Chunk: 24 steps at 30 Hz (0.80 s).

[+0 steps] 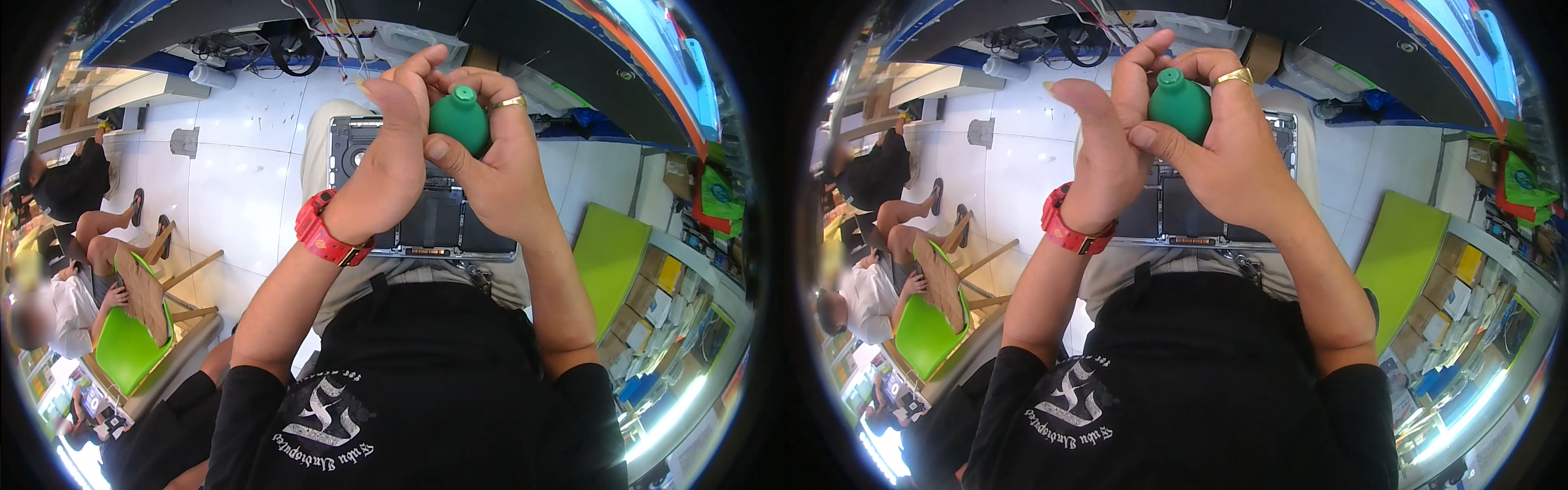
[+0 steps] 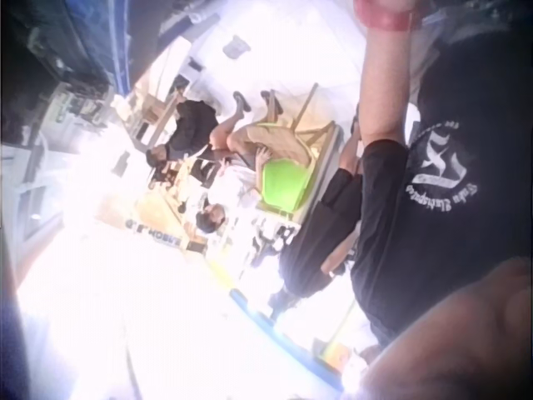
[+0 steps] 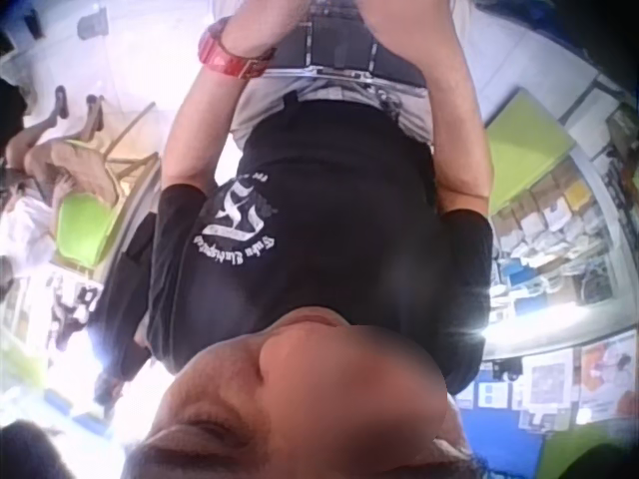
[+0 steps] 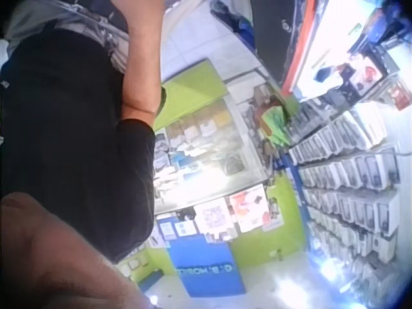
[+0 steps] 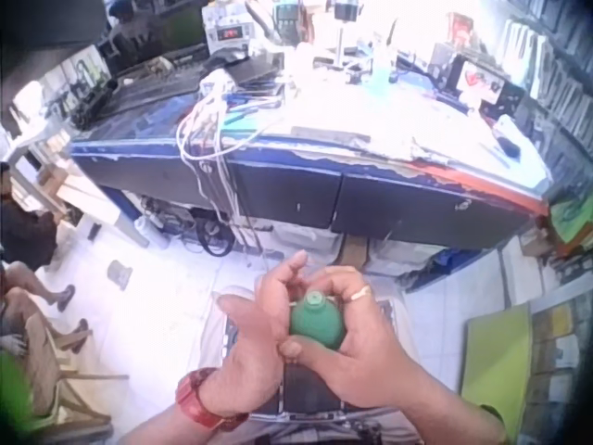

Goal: The person removes the bottom cover of a laptop, uses a green air blower on the internal components, and then uses a screwdriver to work on a specific part near the battery.

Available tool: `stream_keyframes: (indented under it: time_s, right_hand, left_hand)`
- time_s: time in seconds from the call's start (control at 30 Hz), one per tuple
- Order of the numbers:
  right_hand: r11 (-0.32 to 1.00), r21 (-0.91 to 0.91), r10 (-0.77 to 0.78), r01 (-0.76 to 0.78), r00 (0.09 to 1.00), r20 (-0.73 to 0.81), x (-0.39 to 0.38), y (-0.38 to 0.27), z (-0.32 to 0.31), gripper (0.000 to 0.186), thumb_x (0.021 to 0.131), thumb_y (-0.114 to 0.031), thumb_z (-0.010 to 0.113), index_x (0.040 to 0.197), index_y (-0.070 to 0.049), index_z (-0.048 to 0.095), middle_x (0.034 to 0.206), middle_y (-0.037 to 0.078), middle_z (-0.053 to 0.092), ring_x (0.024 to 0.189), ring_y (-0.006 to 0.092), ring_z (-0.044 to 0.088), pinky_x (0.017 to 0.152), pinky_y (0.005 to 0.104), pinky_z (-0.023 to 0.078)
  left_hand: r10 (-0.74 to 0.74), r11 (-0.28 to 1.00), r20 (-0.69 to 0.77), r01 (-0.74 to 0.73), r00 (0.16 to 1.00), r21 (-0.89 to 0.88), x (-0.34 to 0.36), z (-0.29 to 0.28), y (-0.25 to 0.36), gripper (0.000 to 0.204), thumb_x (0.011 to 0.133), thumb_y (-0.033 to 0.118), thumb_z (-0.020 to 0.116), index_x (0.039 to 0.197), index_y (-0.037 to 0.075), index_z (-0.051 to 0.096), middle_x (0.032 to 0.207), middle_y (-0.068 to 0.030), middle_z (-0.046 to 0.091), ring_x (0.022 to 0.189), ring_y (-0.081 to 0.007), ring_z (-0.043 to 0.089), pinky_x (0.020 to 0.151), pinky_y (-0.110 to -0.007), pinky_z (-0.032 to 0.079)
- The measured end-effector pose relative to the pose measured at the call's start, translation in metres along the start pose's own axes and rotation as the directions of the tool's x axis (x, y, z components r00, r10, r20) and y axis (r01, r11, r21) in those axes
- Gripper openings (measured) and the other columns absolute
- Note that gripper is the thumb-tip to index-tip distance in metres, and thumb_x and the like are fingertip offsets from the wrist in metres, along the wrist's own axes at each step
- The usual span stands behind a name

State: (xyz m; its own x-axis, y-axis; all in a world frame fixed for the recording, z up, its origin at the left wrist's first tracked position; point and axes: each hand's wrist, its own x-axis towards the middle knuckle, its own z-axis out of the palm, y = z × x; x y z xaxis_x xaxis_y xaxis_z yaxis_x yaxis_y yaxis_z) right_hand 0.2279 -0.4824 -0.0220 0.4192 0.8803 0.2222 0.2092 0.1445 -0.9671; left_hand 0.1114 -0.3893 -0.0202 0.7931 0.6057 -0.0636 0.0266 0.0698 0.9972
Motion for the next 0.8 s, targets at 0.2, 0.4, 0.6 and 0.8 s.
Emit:
stream_keyframes:
  time_s: [0.2, 0.4, 0.6, 0.8]
  right_hand:
    - [0.816, 0.564, 0.194, -0.125, 0.979, -0.064, -0.002, 0.003, -0.006, 0.03, 0.096, -0.017, 0.076, 0.115, -0.003, 0.058, 0.107, 0.012, 0.069, 0.098, 0.0166, 0.068, 0.084, 0.0316, 0.056]
    - [0.812, 0.561, 0.201, -0.157, 0.979, -0.017, 0.001, 0.009, 0.014, 0.021, 0.095, -0.017, 0.077, 0.082, -0.006, 0.064, 0.071, 0.005, 0.068, 0.066, 0.0108, 0.065, 0.059, 0.0275, 0.051]
    - [0.806, 0.573, 0.156, -0.148, 0.987, 0.036, 0.005, 0.012, 0.08, 0.032, 0.095, -0.024, 0.079, 0.074, -0.005, 0.066, 0.061, 0.0, 0.061, 0.055, 0.0057, 0.056, 0.049, 0.0247, 0.042]
    - [0.91, 0.365, 0.151, -0.194, 0.978, 0.144, 0.01, 0.02, 0.091, 0.033, 0.095, -0.029, 0.079, 0.078, -0.003, 0.068, 0.061, -0.001, 0.061, 0.056, 0.0056, 0.055, 0.052, 0.0251, 0.043]
  left_hand:
    - [0.046, 0.971, -0.189, -0.089, 0.981, -0.223, -0.044, -0.016, -0.008, 0.123, 0.084, 0.096, 0.013, 0.154, -0.002, 0.037, 0.154, -0.0176, 0.044, 0.138, -0.0268, 0.047, 0.118, -0.045, 0.035]
    - [0.122, 0.793, -0.443, 0.181, 0.888, 0.581, -0.119, -0.069, -0.059, 0.043, 0.107, 0.015, 0.051, 0.145, -0.006, 0.047, 0.148, -0.0223, 0.051, 0.137, -0.0336, 0.051, 0.118, -0.047, 0.038]
    - [-0.044, 0.283, 0.13, -0.112, 0.991, 0.952, -0.168, -0.04, -0.064, 0.076, 0.091, 0.033, 0.076, 0.149, -0.006, 0.047, 0.159, -0.0262, 0.042, 0.15, -0.042, 0.038, 0.123, -0.05, 0.034]
    - [0.004, 0.321, 0.381, -0.362, 0.925, 0.875, -0.176, -0.05, -0.077, 0.08, 0.088, 0.045, 0.074, 0.146, -0.005, 0.052, 0.16, -0.022, 0.044, 0.152, -0.0354, 0.039, 0.124, -0.049, 0.033]
